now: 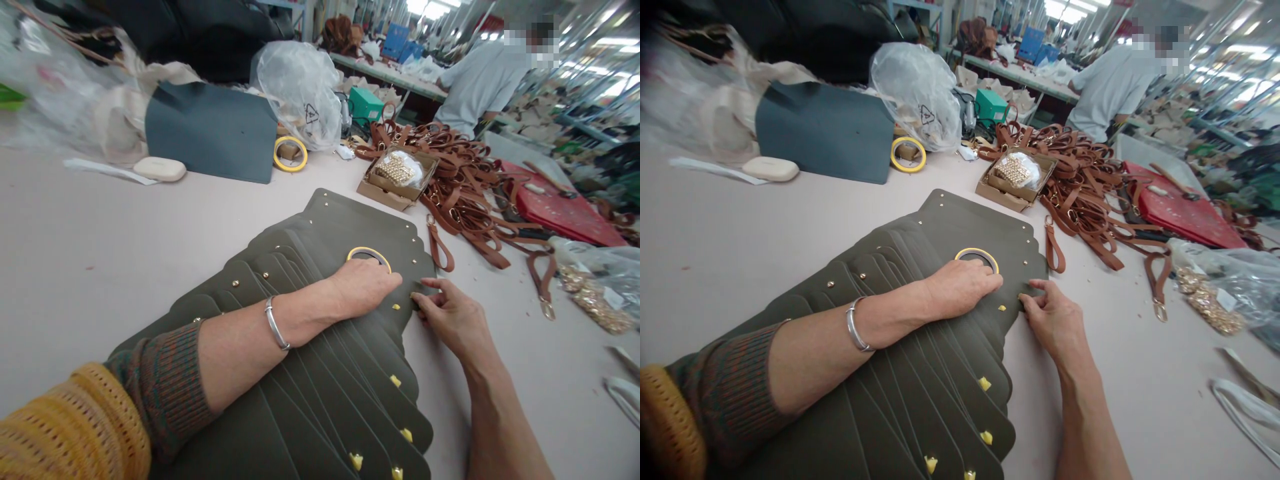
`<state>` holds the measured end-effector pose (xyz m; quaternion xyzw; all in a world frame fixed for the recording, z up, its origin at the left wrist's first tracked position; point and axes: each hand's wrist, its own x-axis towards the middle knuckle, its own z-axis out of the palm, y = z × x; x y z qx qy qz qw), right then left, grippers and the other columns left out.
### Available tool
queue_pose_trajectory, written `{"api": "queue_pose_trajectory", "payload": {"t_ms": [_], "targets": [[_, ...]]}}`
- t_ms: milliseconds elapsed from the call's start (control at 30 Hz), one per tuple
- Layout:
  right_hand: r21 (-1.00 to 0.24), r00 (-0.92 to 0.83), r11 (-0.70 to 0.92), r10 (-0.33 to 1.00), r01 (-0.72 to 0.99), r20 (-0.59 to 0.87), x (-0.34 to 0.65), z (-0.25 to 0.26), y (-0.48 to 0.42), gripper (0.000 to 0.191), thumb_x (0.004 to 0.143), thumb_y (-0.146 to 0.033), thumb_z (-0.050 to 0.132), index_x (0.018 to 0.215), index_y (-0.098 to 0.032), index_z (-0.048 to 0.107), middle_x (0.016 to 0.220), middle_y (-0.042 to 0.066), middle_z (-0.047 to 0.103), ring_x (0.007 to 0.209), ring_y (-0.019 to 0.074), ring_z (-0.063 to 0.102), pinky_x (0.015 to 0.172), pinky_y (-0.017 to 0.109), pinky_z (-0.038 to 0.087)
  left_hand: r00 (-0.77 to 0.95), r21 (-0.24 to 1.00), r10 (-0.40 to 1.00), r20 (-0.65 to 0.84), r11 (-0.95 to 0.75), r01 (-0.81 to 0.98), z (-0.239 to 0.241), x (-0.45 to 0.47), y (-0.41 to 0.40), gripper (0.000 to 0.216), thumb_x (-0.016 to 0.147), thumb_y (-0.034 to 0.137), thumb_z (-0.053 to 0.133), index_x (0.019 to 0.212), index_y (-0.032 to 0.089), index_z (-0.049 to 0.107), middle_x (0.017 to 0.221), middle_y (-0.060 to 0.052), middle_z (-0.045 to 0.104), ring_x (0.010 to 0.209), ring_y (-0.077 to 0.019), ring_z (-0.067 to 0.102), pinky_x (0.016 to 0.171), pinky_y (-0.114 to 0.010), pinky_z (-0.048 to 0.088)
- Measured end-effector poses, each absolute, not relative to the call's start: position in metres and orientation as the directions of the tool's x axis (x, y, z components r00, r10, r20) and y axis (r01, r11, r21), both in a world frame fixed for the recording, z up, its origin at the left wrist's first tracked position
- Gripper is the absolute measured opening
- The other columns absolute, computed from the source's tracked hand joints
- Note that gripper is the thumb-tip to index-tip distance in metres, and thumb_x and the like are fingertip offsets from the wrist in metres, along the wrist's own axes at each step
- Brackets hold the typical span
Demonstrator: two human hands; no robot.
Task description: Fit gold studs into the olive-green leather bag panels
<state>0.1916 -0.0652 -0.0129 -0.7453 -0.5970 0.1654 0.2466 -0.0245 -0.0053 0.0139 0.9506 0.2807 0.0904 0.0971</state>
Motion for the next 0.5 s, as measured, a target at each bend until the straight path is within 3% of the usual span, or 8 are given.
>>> {"api": "queue_pose_trajectory", "payload": {"t_ms": [67, 133, 300, 400, 500], "targets": [[-0.596, 0.227, -0.156, 0.973, 0.788, 0.045, 0.197, -0.013, -0.069, 0.036, 0.080, -0.045, 0.063, 0.103, -0.018, 0.064, 0.062, -0.001, 0.068, 0.050, 0.0160, 0.063, 0.052, 0.027, 0.049, 0.828, 0.233, 0.551, 0.103, -0.823, 0.518, 0.015, -0.025, -0.005, 0.022, 0.089, 0.007, 0.041, 0.097, 0.016, 0.059, 0.098, -0.010, 0.066, 0.094, -0.0227, 0.063, 0.072, -0.033, 0.052], [-0.585, 0.150, -0.049, 0.981, 0.809, 0.126, 0.202, -0.014, -0.074, 0.029, 0.084, -0.045, 0.059, 0.095, -0.019, 0.067, 0.069, 0.002, 0.070, 0.058, 0.0164, 0.065, 0.058, 0.029, 0.051, 0.831, 0.230, 0.548, 0.095, -0.824, 0.518, 0.016, -0.025, -0.005, 0.023, 0.089, 0.006, 0.040, 0.097, 0.016, 0.059, 0.099, -0.010, 0.066, 0.094, -0.0221, 0.063, 0.072, -0.032, 0.052], [-0.363, -0.156, 0.275, 0.933, 0.890, 0.323, 0.202, -0.018, -0.079, 0.023, 0.090, -0.037, 0.055, 0.087, -0.021, 0.070, 0.085, 0.004, 0.072, 0.075, 0.0174, 0.067, 0.071, 0.030, 0.051, 0.834, 0.218, 0.543, 0.099, -0.830, 0.514, 0.015, -0.026, -0.004, 0.025, 0.090, 0.006, 0.038, 0.099, 0.016, 0.059, 0.101, -0.010, 0.065, 0.097, -0.0228, 0.062, 0.074, -0.033, 0.052], [-0.281, -0.144, 0.244, 0.932, 0.928, 0.333, 0.196, -0.022, -0.076, 0.024, 0.091, -0.036, 0.053, 0.088, -0.020, 0.071, 0.085, 0.005, 0.072, 0.075, 0.0181, 0.068, 0.070, 0.030, 0.051, 0.830, 0.232, 0.547, 0.108, -0.826, 0.514, 0.013, -0.025, -0.004, 0.024, 0.091, 0.008, 0.038, 0.099, 0.016, 0.059, 0.102, -0.009, 0.065, 0.096, -0.0232, 0.061, 0.073, -0.033, 0.052], [-0.278, 0.004, 0.097, 0.941, 0.956, 0.339, 0.189, -0.026, -0.073, 0.027, 0.088, -0.040, 0.054, 0.085, -0.021, 0.072, 0.082, 0.005, 0.074, 0.072, 0.0195, 0.068, 0.068, 0.031, 0.049, 0.827, 0.236, 0.548, 0.125, -0.826, 0.512, 0.011, -0.025, -0.004, 0.022, 0.091, 0.009, 0.039, 0.097, 0.016, 0.059, 0.101, -0.009, 0.065, 0.095, -0.0233, 0.061, 0.072, -0.033, 0.051]]}}
